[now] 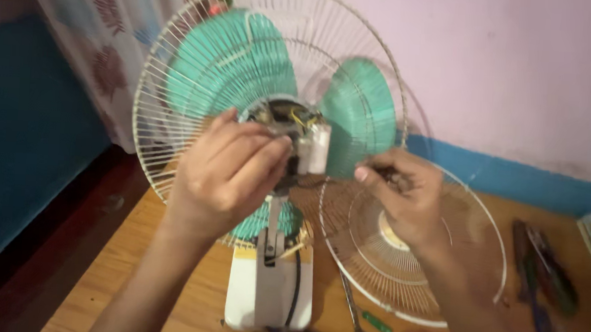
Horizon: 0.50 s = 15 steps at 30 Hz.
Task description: The person uses a screwdriver to remove the rear fan cap and then detaches the motor housing from the fan assembly. The person handles the fan cap, motor housing, and internal wiring while working at a wooden table.
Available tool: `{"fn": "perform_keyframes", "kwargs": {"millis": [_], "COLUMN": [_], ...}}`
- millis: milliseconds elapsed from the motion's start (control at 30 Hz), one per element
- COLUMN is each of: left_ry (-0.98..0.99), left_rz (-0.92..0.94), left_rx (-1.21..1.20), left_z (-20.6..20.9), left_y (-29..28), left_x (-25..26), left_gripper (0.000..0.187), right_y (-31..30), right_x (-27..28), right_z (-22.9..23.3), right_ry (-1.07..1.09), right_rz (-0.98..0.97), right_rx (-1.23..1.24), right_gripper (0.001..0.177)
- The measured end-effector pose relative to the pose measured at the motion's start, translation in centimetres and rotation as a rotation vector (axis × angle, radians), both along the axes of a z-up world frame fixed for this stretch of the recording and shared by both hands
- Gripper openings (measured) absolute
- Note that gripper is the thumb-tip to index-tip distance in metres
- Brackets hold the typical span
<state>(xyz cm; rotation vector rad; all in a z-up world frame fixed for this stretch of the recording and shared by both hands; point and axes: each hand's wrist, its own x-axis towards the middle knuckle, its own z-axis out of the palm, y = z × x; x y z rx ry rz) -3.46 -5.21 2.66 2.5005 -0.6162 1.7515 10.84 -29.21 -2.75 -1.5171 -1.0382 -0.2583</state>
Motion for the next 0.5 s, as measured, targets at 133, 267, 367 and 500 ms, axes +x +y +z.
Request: {"fn": "perform_keyframes", "kwargs": {"millis": [133, 267, 367, 500], "left_ry": [-0.048, -0.084, -0.124, 0.082], "left_rz": [0.018, 0.035, -0.023, -0.321], "left_rx": [0.096, 0.16, 0.147, -0.159], "left_z": [0.0, -0.3, -1.0, -5.0], "left_y": [-0.2, 0.1, -0.3, -5.7], "left_x": [0.4, -0.5, -1.9, -2.4], "left_gripper": [0.01, 0.008, 0.014, 0.015], "right_y": [-2.2, -7.5, -11.7, -17.9], "right_x": [-0.2, -1.8, -2.3, -3.8], "right_z": [-1.0, -4.1, -8.0, -15.7], "right_ry": [0.148, 0.357, 0.439, 0.604], "right_rz": [-0.119, -0.257, -0.299, -0.459], "right_rx": [0.028, -0.01, 0.046, 0.094], "right_gripper": [0.012, 0.014, 0.011, 0.007]}}
